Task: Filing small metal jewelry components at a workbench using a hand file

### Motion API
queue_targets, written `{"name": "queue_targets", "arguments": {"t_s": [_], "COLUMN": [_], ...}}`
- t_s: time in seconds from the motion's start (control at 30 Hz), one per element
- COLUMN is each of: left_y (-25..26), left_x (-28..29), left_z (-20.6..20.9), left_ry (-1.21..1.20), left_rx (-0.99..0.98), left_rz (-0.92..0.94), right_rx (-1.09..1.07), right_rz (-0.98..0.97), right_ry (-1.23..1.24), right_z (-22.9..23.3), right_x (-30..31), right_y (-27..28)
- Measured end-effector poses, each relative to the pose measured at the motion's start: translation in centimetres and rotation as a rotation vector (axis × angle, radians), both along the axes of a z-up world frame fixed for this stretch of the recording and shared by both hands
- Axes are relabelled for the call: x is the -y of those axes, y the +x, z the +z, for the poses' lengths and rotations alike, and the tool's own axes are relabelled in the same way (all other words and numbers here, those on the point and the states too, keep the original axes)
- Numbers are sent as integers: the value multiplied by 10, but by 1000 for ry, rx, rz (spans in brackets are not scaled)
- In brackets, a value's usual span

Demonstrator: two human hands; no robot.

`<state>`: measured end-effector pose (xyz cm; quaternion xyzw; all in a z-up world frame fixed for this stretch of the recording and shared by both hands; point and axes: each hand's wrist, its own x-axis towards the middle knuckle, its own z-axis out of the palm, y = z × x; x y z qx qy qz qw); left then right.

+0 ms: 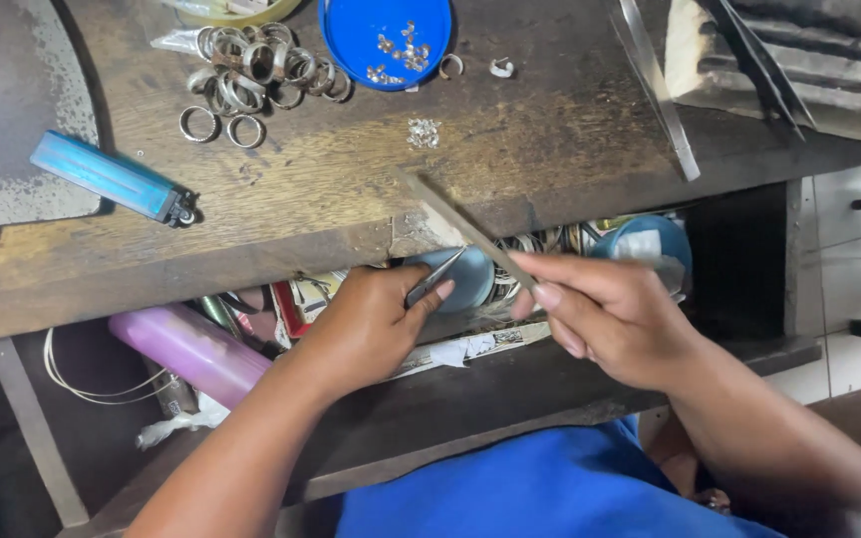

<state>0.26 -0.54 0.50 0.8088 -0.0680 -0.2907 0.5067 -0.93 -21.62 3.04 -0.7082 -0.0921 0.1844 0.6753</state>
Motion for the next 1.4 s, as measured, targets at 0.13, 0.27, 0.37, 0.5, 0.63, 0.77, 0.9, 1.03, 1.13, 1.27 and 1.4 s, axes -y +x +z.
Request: {"name": "queue_targets", "arguments": {"t_s": [0.13,0.27,0.37,0.5,0.63,0.77,0.9,1.03,1.13,1.27,1.4], "left_y": [-3,-8,-14,-15,-18,-19,-17,-22,-20,-16,-15], "left_x": [-5,-6,-6,0,2,9,15,9,6,6,4], "left_z": [4,0,-2,15,26,16,28,18,17,16,14], "left_ry": [14,105,130,63,56,1,-184,-134,-176,-172,-178], "left_rx": [138,275,300,282,247,172,-42,-119,-139,-180,-172], "left_rz": [-83,-178,-203,-163,-146,-58,25,-72,-82,-90,-85], "right_rx": [198,278,132,37,27,210,21,53,-23,-140,-290], "right_rz": [52,73,29,-86,-149,-242,-265,-241,-283,-305,-309], "right_ry": [-72,-72,61,236,280,80,242,173,81,62,43], "right_z": [34,23,6,8,-5,-20,9,14,25,33,38], "right_x": [-16,-23,-25,-29,-30,-29,-36,-30,-29,-31,-33], "right_y": [25,26,16,9,6,4,4,12,25,44,58]}}
